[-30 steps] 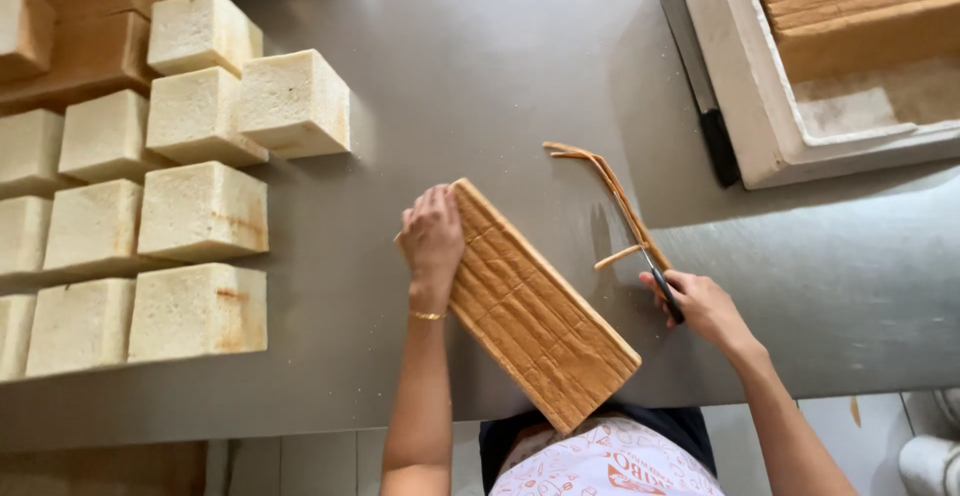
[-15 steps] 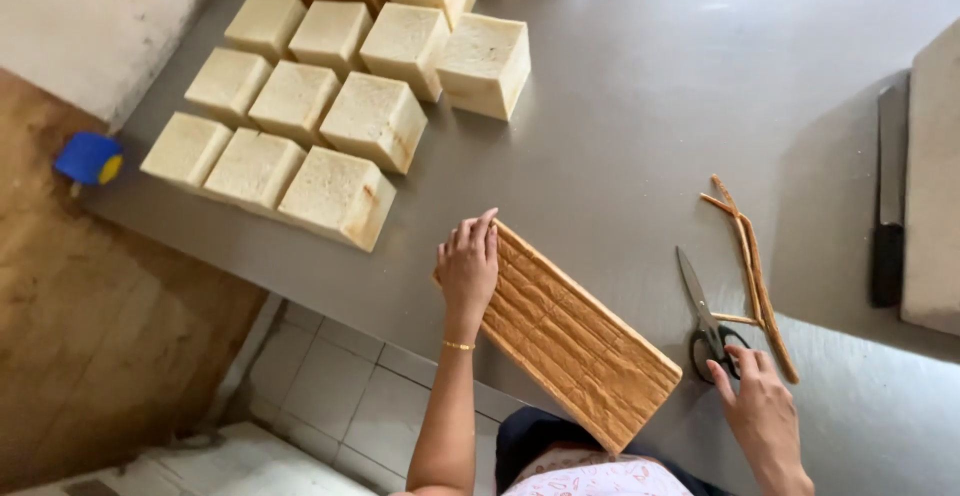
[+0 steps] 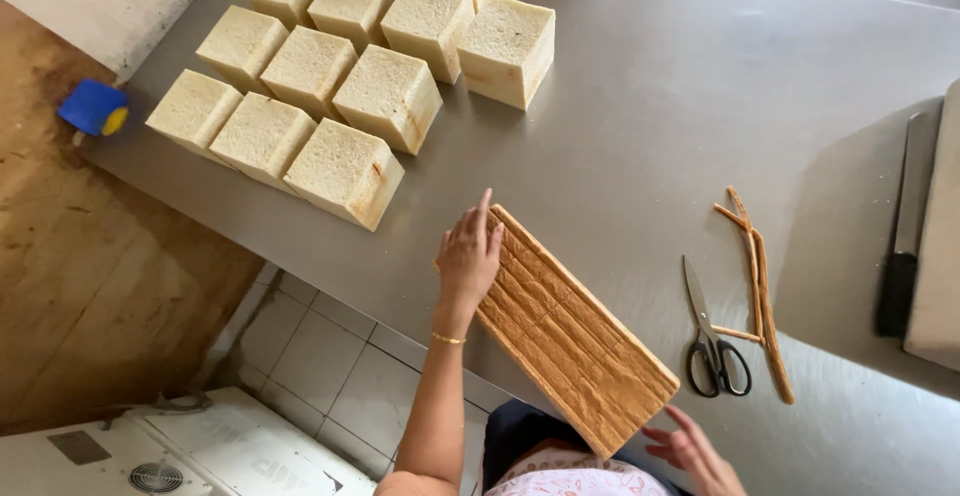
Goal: Trim the crusts off of loaves of sliced bread using a pair of scissors.
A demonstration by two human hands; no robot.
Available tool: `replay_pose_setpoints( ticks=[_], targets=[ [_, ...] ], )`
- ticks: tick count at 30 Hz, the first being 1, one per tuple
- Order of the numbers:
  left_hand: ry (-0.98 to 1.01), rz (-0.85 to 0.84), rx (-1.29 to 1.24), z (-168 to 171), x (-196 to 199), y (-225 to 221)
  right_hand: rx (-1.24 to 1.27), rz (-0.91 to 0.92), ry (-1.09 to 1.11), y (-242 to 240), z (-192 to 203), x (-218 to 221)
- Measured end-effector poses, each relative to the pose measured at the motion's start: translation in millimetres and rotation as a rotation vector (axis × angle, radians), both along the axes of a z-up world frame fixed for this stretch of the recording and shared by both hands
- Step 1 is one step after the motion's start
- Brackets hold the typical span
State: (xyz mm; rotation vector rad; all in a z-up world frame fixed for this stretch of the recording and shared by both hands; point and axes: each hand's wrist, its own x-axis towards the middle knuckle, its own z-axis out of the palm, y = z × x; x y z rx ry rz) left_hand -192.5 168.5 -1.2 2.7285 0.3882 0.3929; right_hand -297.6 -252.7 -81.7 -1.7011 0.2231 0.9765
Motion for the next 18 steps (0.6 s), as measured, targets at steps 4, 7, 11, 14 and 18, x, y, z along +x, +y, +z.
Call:
replay_pose_setpoints(
  ticks=[4,7,11,14,18],
  targets=[
    [-0.034,0.103,0.069,4,-17,19,0.112,0.084,-0.139,-5,-59,-29],
    [0.044,0.094,-0.026,6,-23,22,0.461,0.075,-0.079,10,-53,-30],
    [-0.124,0.084,-0.250,21,-14,19,0.462,0.228,-0.082,16,-43,-28],
    [-0.169,0.001,-0.374,27,7,21,0.395,0.378,-0.136,4,-39,-25],
    [-0.158,-0.141,-0.559,30,44,11,-0.196,0.345,0.088,-24,2,13]
  ],
)
